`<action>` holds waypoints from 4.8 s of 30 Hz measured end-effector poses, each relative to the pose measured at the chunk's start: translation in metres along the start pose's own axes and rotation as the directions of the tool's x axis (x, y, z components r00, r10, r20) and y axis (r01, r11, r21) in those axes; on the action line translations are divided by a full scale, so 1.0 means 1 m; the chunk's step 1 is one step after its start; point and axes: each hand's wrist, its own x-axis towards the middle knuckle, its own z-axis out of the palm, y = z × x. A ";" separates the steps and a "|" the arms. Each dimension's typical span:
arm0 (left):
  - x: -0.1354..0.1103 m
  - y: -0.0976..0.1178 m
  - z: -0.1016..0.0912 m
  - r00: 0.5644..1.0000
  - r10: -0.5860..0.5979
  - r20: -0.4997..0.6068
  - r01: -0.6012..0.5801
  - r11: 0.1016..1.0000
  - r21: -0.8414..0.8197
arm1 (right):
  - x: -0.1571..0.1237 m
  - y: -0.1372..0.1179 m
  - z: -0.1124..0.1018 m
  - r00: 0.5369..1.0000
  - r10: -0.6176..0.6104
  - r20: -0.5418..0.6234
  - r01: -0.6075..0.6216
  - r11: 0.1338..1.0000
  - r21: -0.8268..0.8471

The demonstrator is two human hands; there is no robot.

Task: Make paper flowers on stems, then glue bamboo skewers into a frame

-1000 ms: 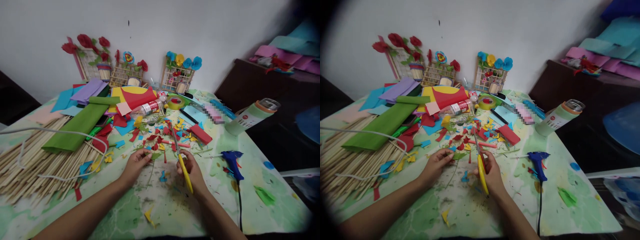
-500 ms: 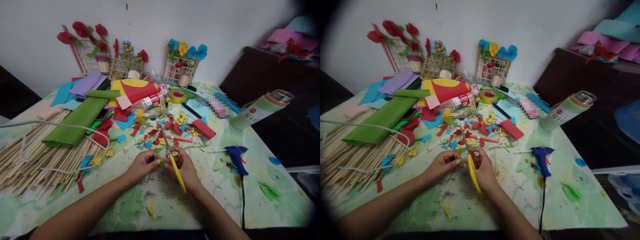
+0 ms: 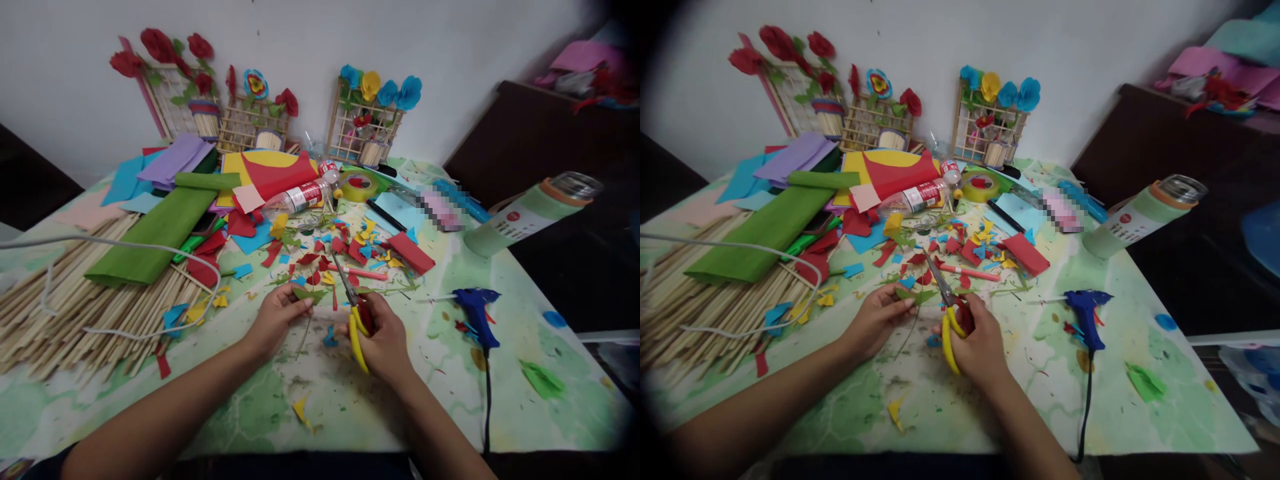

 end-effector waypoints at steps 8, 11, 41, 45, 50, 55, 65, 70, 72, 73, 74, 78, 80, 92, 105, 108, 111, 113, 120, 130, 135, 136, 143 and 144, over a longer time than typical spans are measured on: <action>0.005 0.001 -0.001 0.997 0.062 -0.044 -0.067 0.987 -0.145 | -0.003 0.004 -0.014 0.971 -0.151 0.184 0.234 0.757 -0.610; 0.003 0.001 0.000 0.996 0.074 -0.052 -0.080 0.989 -0.121 | -0.004 0.005 -0.010 0.961 -0.150 0.232 0.263 0.752 -0.604; 0.007 -0.004 -0.005 0.993 0.116 -0.008 -0.117 0.993 -0.010 | -0.002 0.004 -0.011 0.952 -0.095 0.289 0.258 0.756 -0.602; 0.007 -0.004 -0.006 0.995 0.100 0.019 -0.100 0.995 0.009 | -0.002 0.005 -0.012 0.954 -0.100 0.284 0.257 0.761 -0.596; 0.008 -0.004 -0.007 0.996 0.083 0.019 -0.084 0.996 0.022 | -0.002 0.004 -0.013 0.952 -0.084 0.294 0.248 0.776 -0.580; 0.008 -0.003 -0.007 0.997 0.076 0.010 -0.076 0.997 0.027 | -0.002 0.003 -0.014 0.951 -0.081 0.299 0.248 0.778 -0.577; 0.008 -0.001 -0.006 0.999 0.053 -0.005 -0.053 0.998 0.014 | -0.002 0.002 -0.015 0.950 -0.077 0.301 0.246 0.778 -0.578; 0.007 0.001 -0.004 0.999 0.045 -0.007 -0.046 0.999 -0.005 | -0.001 0.002 -0.015 0.947 -0.072 0.315 0.244 0.796 -0.554; 0.008 0.000 -0.004 0.999 0.045 -0.002 -0.045 0.999 -0.011 | -0.002 0.002 -0.015 0.947 -0.069 0.314 0.240 0.803 -0.546; 0.008 0.000 -0.005 0.999 0.044 0.002 -0.044 0.999 -0.011 | -0.002 0.002 -0.015 0.947 -0.068 0.313 0.238 0.805 -0.543; 0.008 0.000 -0.005 0.999 0.043 0.005 -0.043 0.999 -0.009 | -0.002 0.002 -0.015 0.948 -0.068 0.312 0.236 0.807 -0.541; 0.008 0.000 -0.006 0.999 0.034 0.004 -0.034 0.999 -0.007 | -0.002 0.001 -0.015 0.946 -0.067 0.316 0.237 0.810 -0.537; 0.008 0.000 -0.005 1.000 0.026 0.005 -0.026 1.000 -0.014 | -0.002 0.000 -0.015 0.946 -0.063 0.318 0.235 0.809 -0.539; 0.010 -0.001 -0.009 0.998 0.030 0.052 -0.029 0.999 -0.017 | -0.003 0.002 -0.015 0.945 -0.033 0.326 0.214 0.817 -0.535; 0.010 0.002 -0.009 0.999 0.001 0.050 -0.001 1.000 -0.016 | -0.004 0.002 -0.015 0.946 -0.028 0.322 0.206 0.820 -0.535; 0.010 0.002 -0.009 0.999 0.005 0.044 -0.004 1.000 -0.011 | -0.004 0.002 -0.015 0.951 -0.034 0.308 0.206 0.811 -0.547; 0.010 0.002 -0.008 0.999 0.030 0.035 -0.030 1.000 -0.001 | -0.004 0.002 -0.015 0.953 -0.053 0.298 0.220 0.798 -0.561; 0.011 0.002 -0.008 0.998 0.047 0.028 -0.048 0.999 0.015 | -0.003 0.001 -0.016 0.953 -0.067 0.295 0.232 0.788 -0.570; 0.011 0.003 -0.009 0.998 0.067 0.000 -0.067 0.996 0.063 | -0.002 0.002 -0.019 0.956 -0.062 0.287 0.226 0.782 -0.581; 0.011 0.003 -0.008 0.998 0.061 -0.025 -0.060 0.998 0.025 | -0.003 0.002 -0.019 0.949 -0.050 0.311 0.225 0.799 -0.558; 0.012 0.001 -0.010 0.999 0.049 0.004 -0.049 0.999 0.015 | -0.001 0.004 -0.017 0.951 -0.038 0.308 0.214 0.800 -0.561; 0.012 0.001 -0.009 0.999 0.051 0.009 -0.052 0.999 0.013 | -0.001 0.004 -0.017 0.951 -0.037 0.308 0.212 0.801 -0.559; 0.012 0.001 -0.009 0.999 0.039 0.021 -0.039 0.999 -0.011 | -0.002 0.001 -0.019 0.948 -0.018 0.318 0.195 0.822 -0.535; 0.012 0.001 -0.009 0.999 0.041 0.023 -0.040 0.999 -0.015 | -0.002 0.000 -0.019 0.948 -0.013 0.318 0.189 0.825 -0.532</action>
